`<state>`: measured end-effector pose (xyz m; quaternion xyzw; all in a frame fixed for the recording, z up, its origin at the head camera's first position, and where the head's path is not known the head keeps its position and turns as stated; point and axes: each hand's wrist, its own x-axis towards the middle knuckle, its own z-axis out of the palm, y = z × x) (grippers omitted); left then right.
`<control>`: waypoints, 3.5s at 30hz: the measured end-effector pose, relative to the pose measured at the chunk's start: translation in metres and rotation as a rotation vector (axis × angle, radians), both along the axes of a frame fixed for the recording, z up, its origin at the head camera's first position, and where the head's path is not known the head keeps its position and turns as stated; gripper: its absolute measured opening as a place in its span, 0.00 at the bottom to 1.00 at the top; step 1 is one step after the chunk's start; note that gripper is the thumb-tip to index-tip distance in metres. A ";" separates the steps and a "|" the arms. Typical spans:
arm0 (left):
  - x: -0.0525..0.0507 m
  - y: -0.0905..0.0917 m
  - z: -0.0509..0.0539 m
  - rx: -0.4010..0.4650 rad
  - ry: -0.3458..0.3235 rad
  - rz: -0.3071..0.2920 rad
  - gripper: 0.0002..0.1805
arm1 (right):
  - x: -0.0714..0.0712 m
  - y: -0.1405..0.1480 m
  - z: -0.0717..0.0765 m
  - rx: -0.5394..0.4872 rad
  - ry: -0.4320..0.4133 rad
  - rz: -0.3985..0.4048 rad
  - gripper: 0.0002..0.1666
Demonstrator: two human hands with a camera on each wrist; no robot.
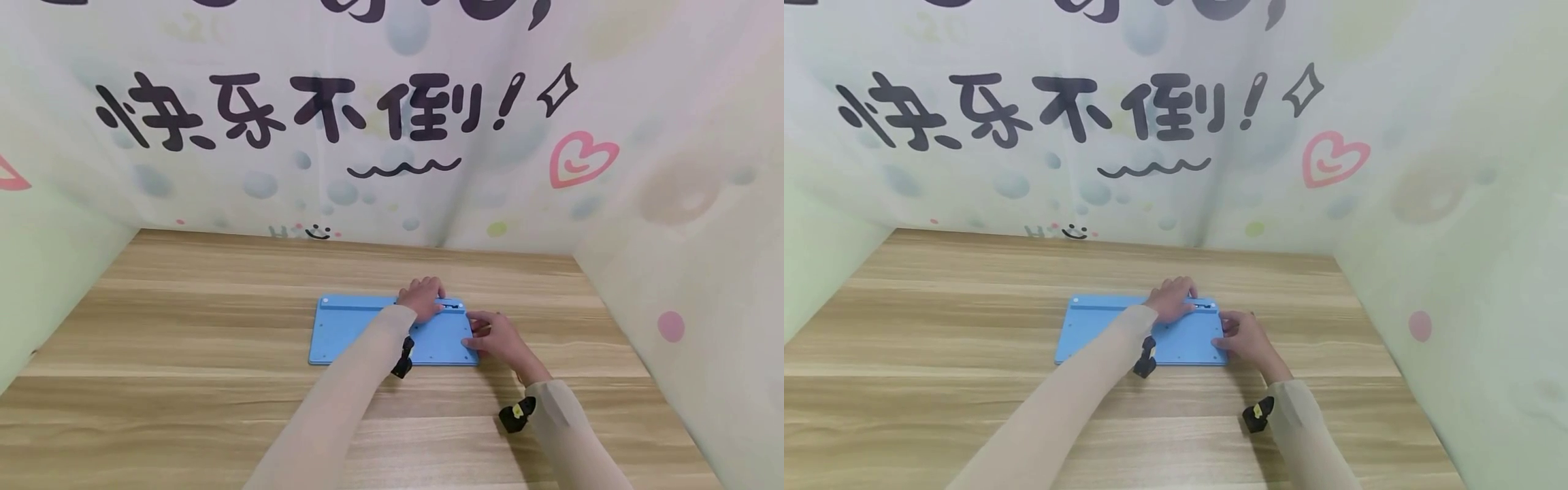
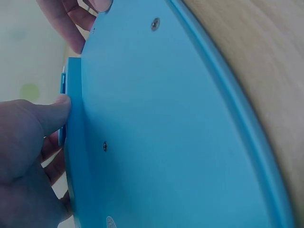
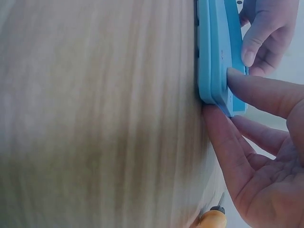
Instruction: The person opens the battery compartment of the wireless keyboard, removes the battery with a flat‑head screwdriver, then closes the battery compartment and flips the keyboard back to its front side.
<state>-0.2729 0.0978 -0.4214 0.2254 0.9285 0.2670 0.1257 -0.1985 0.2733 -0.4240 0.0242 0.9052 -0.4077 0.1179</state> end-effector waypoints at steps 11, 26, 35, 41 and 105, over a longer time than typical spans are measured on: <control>-0.003 -0.009 0.005 0.152 0.019 0.012 0.07 | 0.000 0.000 -0.001 -0.003 0.002 -0.013 0.34; -0.010 -0.018 0.015 0.251 -0.038 -0.020 0.11 | 0.000 0.000 -0.002 0.011 0.006 -0.027 0.34; -0.019 -0.027 0.012 0.319 -0.045 -0.023 0.12 | 0.001 0.000 -0.002 0.011 0.022 -0.016 0.34; -0.024 -0.034 0.009 0.339 -0.032 -0.012 0.13 | 0.002 0.000 -0.001 0.009 0.031 -0.014 0.34; -0.043 -0.041 -0.003 0.077 0.059 0.020 0.14 | 0.003 0.002 -0.006 -0.024 0.067 -0.027 0.34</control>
